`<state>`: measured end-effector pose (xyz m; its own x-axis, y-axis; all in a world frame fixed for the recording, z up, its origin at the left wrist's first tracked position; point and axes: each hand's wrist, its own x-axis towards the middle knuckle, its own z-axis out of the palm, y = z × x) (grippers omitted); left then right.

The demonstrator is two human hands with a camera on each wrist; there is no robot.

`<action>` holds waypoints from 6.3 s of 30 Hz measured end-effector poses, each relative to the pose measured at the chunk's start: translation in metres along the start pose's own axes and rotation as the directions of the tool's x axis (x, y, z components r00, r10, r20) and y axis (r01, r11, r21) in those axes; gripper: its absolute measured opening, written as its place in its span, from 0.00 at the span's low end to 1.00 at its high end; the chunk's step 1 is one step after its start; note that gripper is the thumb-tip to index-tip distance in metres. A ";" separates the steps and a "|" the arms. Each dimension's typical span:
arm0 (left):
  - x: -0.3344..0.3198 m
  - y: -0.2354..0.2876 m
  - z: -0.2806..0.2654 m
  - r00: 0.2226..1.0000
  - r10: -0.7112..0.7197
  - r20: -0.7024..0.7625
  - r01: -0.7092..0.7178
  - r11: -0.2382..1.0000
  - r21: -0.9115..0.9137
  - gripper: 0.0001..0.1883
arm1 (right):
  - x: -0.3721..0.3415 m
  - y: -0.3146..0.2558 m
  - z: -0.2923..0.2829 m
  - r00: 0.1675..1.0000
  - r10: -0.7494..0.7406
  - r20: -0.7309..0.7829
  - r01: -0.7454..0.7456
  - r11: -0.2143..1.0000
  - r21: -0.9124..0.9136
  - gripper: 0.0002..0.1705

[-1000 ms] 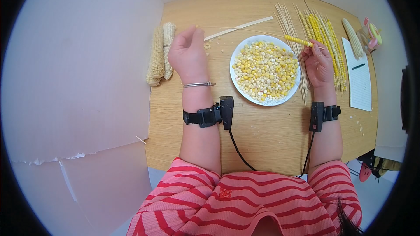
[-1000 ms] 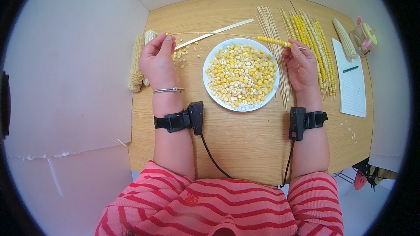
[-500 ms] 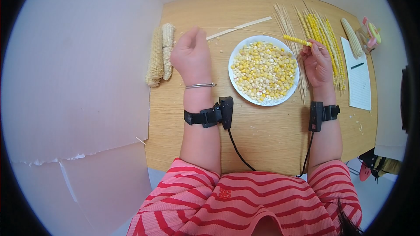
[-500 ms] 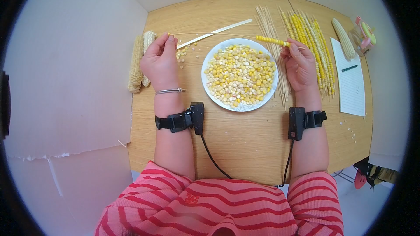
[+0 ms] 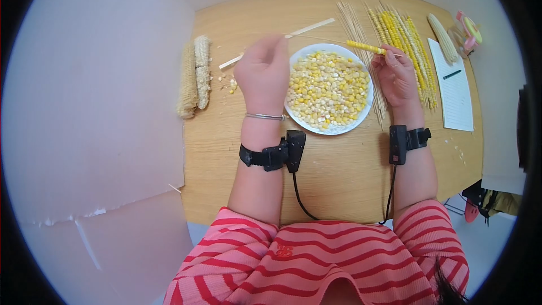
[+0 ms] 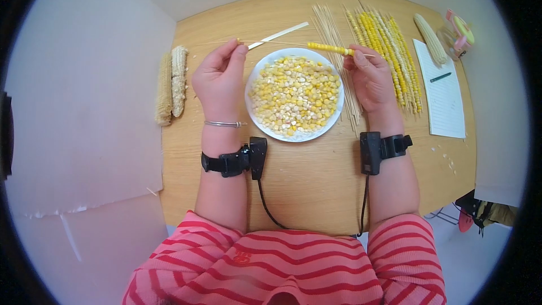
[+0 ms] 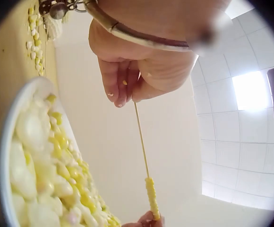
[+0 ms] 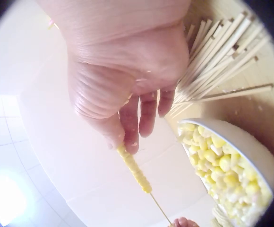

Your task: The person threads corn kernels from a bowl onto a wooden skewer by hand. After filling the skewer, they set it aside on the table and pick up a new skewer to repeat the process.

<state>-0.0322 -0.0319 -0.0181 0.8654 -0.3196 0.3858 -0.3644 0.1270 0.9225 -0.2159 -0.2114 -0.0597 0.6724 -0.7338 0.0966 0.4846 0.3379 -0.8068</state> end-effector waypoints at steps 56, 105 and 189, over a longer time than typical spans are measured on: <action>0.006 0.007 -0.020 0.828 -0.306 0.471 0.086 0.897 0.433 0.05 | 0.003 0.000 -0.006 1.000 0.013 -0.013 -0.012 0.997 0.077 0.14; 0.020 -0.003 -0.039 0.966 -0.021 -0.259 0.047 0.995 0.093 0.07 | 0.003 0.002 -0.008 1.000 -0.005 -0.030 0.005 1.000 -0.006 0.12; 0.010 0.005 -0.037 0.689 -0.305 0.658 -0.062 0.879 0.472 0.10 | 0.002 0.001 -0.003 1.000 0.015 -0.021 -0.015 1.000 0.025 0.13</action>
<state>-0.0125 -0.0002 -0.0092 0.4810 -0.8765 -0.0201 -0.5361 -0.3122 0.7843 -0.2154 -0.2147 -0.0624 0.6679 -0.7408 0.0720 0.4883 0.3631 -0.7935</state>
